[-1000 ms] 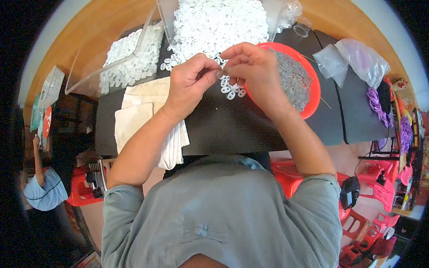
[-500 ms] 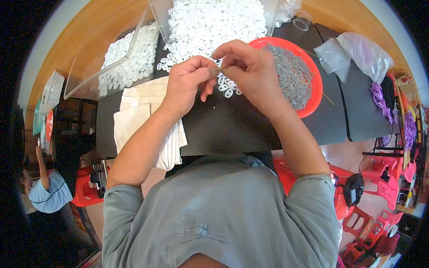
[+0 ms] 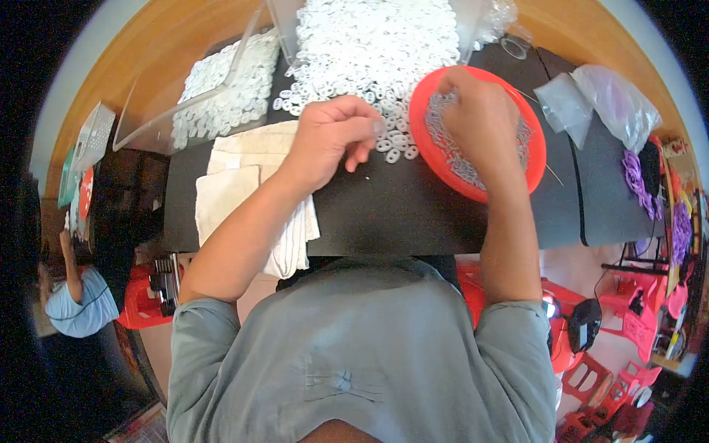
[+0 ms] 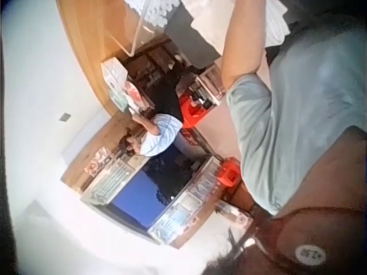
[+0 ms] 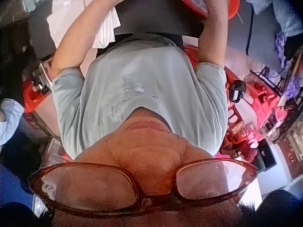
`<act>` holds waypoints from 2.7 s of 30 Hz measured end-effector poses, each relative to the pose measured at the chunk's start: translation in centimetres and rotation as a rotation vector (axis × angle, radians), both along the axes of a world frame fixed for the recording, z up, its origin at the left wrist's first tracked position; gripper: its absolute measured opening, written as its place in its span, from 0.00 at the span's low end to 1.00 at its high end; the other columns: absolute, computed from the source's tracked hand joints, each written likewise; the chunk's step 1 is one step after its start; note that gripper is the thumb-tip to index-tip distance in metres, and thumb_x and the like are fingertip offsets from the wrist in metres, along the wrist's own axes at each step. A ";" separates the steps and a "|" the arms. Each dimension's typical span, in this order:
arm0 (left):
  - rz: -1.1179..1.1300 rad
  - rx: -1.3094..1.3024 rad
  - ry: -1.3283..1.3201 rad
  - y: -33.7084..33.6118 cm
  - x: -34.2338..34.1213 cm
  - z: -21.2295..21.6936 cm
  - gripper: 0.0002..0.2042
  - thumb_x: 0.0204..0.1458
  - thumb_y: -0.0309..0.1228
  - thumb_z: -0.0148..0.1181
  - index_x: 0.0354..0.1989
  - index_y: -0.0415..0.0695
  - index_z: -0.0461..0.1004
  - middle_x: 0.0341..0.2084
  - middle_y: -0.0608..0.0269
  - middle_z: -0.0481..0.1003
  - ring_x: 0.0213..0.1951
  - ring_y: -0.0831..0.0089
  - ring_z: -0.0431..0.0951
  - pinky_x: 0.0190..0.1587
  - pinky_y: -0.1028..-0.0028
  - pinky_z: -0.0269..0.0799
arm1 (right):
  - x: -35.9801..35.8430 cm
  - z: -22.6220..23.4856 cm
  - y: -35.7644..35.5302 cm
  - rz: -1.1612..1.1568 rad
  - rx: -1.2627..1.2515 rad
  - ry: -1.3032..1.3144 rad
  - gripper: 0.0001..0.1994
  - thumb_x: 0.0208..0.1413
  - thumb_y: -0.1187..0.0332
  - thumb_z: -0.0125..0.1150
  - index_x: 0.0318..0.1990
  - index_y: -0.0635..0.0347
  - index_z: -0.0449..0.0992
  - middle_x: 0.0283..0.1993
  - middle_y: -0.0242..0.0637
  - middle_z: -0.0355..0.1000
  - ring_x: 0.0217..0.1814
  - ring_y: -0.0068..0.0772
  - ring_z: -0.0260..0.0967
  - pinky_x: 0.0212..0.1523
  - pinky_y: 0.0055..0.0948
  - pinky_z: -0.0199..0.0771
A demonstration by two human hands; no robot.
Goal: Assembling small white plastic components by inserting grey pins into them.
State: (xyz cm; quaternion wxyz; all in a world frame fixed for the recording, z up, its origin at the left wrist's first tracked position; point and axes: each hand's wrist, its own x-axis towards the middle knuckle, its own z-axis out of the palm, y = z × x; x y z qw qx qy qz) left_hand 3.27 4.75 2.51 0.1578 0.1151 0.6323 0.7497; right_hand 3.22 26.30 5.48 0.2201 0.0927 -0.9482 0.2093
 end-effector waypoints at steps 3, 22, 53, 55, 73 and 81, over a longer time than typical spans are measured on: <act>-0.025 0.000 -0.028 0.4 0.2 0.1 0.06 0.49 0.27 0.61 0.28 0.37 0.75 0.16 0.65 0.72 0.15 0.81 0.69 0.14 0.81 0.62 | -0.5 -0.7 1.2 -0.086 0.178 -0.019 0.12 0.41 0.81 0.51 0.34 0.55 0.75 0.20 0.44 0.67 0.25 0.46 0.67 0.30 0.40 0.66; -0.024 0.422 -0.214 -1.2 -0.6 0.8 0.08 0.51 0.29 0.56 0.25 0.37 0.72 0.17 0.60 0.70 0.17 0.71 0.69 0.16 0.74 0.60 | 2.0 2.2 -5.9 0.375 -0.325 -0.096 0.03 0.52 0.77 0.60 0.33 0.67 0.74 0.26 0.30 0.71 0.31 0.16 0.66 0.34 0.19 0.66; 0.225 -0.784 0.842 -7.2 0.7 -0.6 0.04 0.43 0.22 0.61 0.27 0.39 0.72 0.23 0.58 0.70 0.27 0.61 0.73 0.30 0.66 0.69 | 0.0 -0.4 -5.6 0.493 -0.910 -0.276 0.04 0.54 0.73 0.60 0.36 0.63 0.76 0.26 0.24 0.70 0.28 0.12 0.62 0.28 0.14 0.59; 0.204 -0.893 0.928 -5.6 -0.8 -0.4 0.05 0.43 0.25 0.62 0.28 0.41 0.73 0.26 0.58 0.72 0.33 0.58 0.74 0.34 0.62 0.70 | -0.1 -0.4 -5.6 0.494 -0.929 -0.292 0.04 0.54 0.73 0.60 0.36 0.63 0.76 0.27 0.24 0.70 0.28 0.12 0.62 0.28 0.14 0.60; -0.072 -0.918 0.690 -5.5 -1.2 -0.9 0.08 0.46 0.31 0.64 0.28 0.40 0.74 0.29 0.59 0.72 0.33 0.59 0.75 0.36 0.64 0.69 | -0.6 -1.2 -5.6 0.470 -0.757 -0.249 0.04 0.54 0.76 0.60 0.36 0.66 0.76 0.28 0.24 0.71 0.30 0.11 0.63 0.31 0.14 0.62; -0.143 -0.887 0.681 -5.1 -0.7 -0.6 0.09 0.43 0.25 0.65 0.33 0.37 0.74 0.25 0.57 0.70 0.28 0.65 0.74 0.32 0.69 0.69 | 0.1 -0.8 -6.0 0.441 -0.652 -0.285 0.03 0.53 0.77 0.60 0.35 0.66 0.75 0.28 0.25 0.70 0.31 0.12 0.64 0.32 0.16 0.64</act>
